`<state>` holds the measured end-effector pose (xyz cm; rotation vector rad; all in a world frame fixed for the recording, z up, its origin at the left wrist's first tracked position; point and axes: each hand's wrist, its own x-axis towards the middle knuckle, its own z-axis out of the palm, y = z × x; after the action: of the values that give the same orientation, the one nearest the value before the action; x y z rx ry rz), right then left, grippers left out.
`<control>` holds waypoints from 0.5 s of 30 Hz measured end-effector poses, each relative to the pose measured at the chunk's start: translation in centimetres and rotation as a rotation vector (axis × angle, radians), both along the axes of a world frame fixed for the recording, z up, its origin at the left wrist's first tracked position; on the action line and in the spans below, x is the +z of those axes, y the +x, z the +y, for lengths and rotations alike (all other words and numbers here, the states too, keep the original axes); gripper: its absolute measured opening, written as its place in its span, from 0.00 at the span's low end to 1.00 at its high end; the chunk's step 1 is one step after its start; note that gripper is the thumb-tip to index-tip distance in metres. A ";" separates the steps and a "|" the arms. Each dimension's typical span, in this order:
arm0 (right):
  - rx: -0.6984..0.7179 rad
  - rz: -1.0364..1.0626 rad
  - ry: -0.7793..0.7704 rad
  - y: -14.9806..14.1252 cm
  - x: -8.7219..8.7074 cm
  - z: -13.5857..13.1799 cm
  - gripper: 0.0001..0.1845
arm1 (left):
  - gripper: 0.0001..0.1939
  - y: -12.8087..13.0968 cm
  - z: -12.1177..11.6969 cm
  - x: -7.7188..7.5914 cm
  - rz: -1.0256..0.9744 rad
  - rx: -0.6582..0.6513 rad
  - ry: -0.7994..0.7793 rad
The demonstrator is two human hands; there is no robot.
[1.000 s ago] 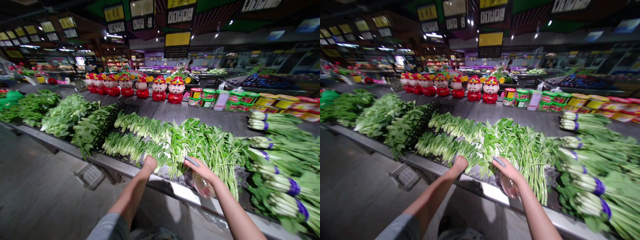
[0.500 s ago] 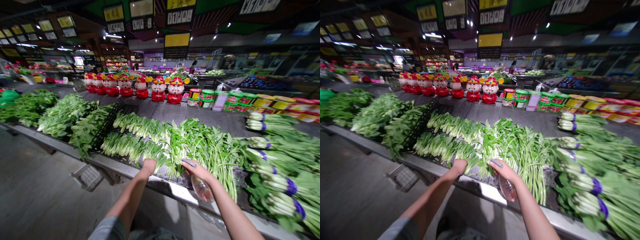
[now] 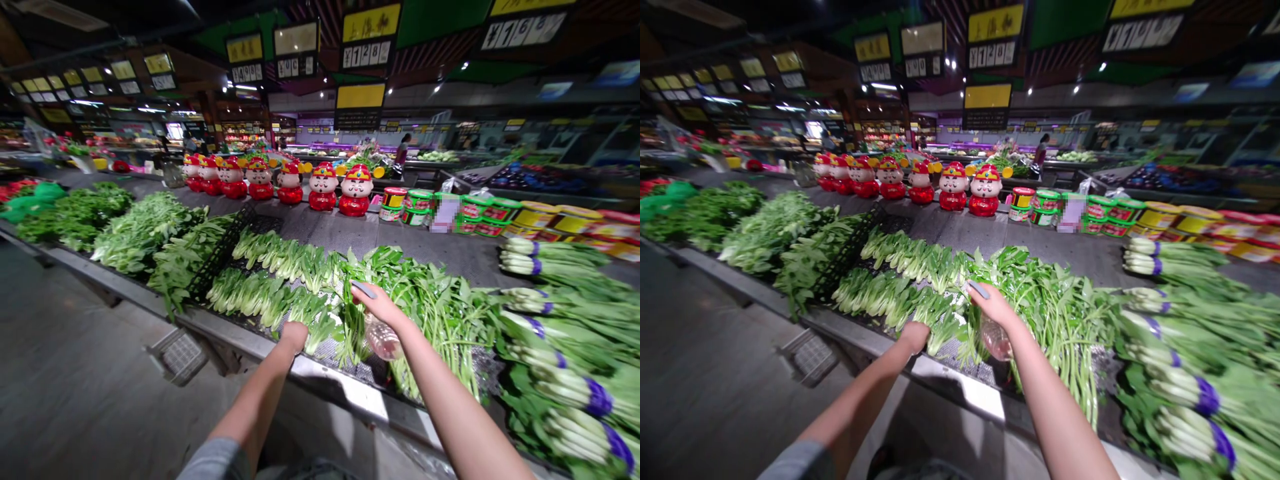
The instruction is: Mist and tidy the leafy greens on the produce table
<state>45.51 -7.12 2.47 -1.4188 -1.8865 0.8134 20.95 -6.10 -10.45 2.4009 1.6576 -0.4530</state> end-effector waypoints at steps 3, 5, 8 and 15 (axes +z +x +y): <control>-0.008 0.003 0.026 -0.9 0.2 0.7 0.30 | 0.16 -0.6 -0.3 -0.2 0.046 0.036 0.020; -0.013 0.004 0.034 -1.2 0.2 0.9 0.30 | 0.15 -0.9 -0.5 -0.3 0.066 0.053 0.024; -0.010 -0.010 0.028 -1.3 0.2 1.1 0.28 | 0.15 -1.3 -0.7 -0.4 0.086 0.064 0.025; -0.034 0.022 0.046 0.1 0.3 1.8 0.25 | 0.15 -1.3 -0.8 -0.4 0.108 0.066 0.024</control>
<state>45.57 -5.36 2.77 -1.4049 -1.8482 0.7608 19.62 -6.89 -10.88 2.3693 1.7908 -0.5639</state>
